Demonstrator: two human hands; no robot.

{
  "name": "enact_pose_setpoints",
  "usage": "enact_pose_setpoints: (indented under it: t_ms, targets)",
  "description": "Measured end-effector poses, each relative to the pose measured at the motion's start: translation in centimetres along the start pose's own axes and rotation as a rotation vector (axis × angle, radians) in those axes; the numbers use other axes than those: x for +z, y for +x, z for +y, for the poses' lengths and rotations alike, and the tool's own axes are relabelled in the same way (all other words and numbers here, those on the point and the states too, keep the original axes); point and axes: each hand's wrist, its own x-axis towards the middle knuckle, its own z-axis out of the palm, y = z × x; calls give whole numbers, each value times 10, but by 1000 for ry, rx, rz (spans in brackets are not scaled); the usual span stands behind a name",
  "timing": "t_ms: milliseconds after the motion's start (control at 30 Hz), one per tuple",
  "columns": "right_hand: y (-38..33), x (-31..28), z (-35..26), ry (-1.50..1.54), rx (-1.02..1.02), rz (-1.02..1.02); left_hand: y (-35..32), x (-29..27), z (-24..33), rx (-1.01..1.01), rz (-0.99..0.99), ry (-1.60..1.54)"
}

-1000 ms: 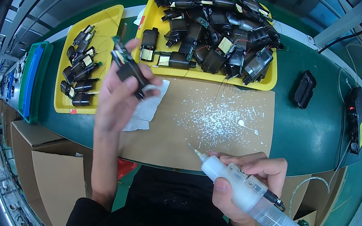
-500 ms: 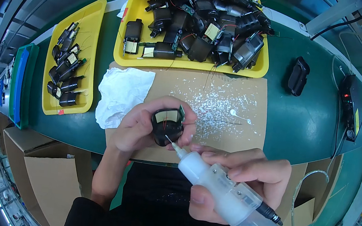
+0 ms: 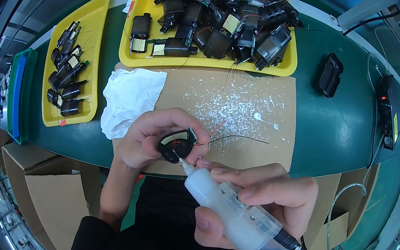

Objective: The person applies a clear liquid from a syringe into the interior of small black electronic components. They pick up each component from a yellow tray, inject the liquid, and place the finished unit into a second yellow tray. The person occasionally wipes the syringe tip with a tissue.

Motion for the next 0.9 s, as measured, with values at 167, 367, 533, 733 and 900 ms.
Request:
enact_pose_setpoints:
  t_ms: [167,367,533,733,900]
  targets:
    - [1,0,-3,-11,32,-42,0,-1,-4,66,-36,-23]
    - [-1,2,-8,-40,54,-10,3,1,-4,90,-75,-66]
    - [-4,7,-11,-78,79,43,2,0,-5,99,-94,-86]
    - [-3,10,-13,-87,68,67,2,-1,-5,103,-108,-94]
    - [-4,11,-12,-64,62,90,1,-1,-7,113,-117,-87]
